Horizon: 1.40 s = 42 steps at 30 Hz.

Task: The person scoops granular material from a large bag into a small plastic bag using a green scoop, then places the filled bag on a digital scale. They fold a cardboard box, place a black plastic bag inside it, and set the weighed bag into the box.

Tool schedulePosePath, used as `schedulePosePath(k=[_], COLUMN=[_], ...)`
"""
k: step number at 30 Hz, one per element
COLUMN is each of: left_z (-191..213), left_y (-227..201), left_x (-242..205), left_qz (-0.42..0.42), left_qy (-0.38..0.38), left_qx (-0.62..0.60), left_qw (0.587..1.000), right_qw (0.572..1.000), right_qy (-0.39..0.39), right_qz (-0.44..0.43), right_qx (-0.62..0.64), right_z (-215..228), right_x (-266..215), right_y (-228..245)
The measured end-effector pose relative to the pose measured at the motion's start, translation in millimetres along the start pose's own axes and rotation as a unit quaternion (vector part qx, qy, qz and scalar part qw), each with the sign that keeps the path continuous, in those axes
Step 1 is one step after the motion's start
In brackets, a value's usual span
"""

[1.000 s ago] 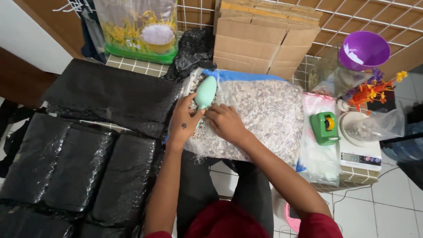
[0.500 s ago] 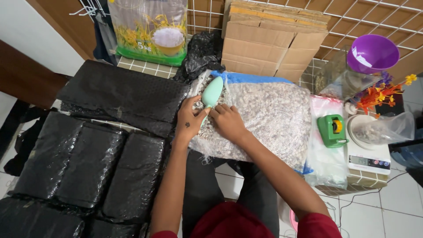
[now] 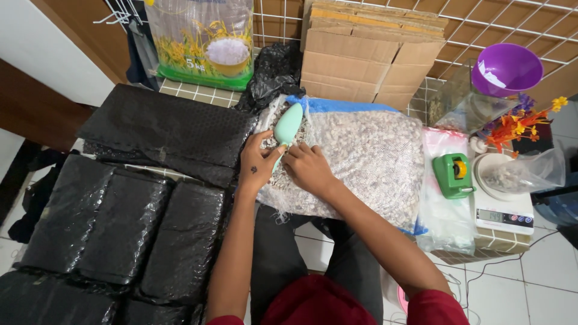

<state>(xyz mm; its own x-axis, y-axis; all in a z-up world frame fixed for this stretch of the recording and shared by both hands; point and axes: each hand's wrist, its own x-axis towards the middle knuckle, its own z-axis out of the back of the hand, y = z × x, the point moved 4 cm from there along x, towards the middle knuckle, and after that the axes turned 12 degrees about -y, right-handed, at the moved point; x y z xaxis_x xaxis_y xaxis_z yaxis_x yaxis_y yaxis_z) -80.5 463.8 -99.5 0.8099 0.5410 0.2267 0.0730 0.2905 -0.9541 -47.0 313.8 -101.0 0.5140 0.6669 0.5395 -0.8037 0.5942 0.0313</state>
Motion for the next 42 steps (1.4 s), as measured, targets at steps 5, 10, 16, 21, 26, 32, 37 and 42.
schedulePosePath(k=[5,10,16,21,26,32,37,42], left_z=[-1,-3,-2,-2,-6,-6,-12,-10], left_y=[6,10,9,3,-5,-5,13,1], left_x=[0,0,-1,-4,-8,-9,-6,-9], left_qz=[0.001,-0.009,-0.022,-0.009,0.004,0.003,-0.056,-0.037], left_qy=[-0.001,-0.01,-0.029,-0.028,-0.017,-0.016,-0.046,-0.052], left_qx=[-0.006,-0.003,0.001,0.01,0.02,0.032,0.038,0.023], left_qw=[1.0,1.0,0.999,1.0,1.0,0.999,0.997,0.998], right_qw=[0.998,0.994,0.997,0.986,0.963,0.953,0.946,0.948], right_qy=[-0.003,-0.024,-0.032,-0.011,-0.043,-0.042,-0.006,-0.042], right_qz=[0.035,0.078,0.054,-0.094,-0.143,-0.148,-0.181,-0.187], right_qx=[-0.052,-0.079,-0.048,0.14,0.223,0.263,0.267,0.256], right_z=[-2,-32,-14,-1,33,43,20,56], right_x=[4,-3,0,-9,3,10,-1,4], right_y=[4,1,-1,-26,-35,-30,-26,-29])
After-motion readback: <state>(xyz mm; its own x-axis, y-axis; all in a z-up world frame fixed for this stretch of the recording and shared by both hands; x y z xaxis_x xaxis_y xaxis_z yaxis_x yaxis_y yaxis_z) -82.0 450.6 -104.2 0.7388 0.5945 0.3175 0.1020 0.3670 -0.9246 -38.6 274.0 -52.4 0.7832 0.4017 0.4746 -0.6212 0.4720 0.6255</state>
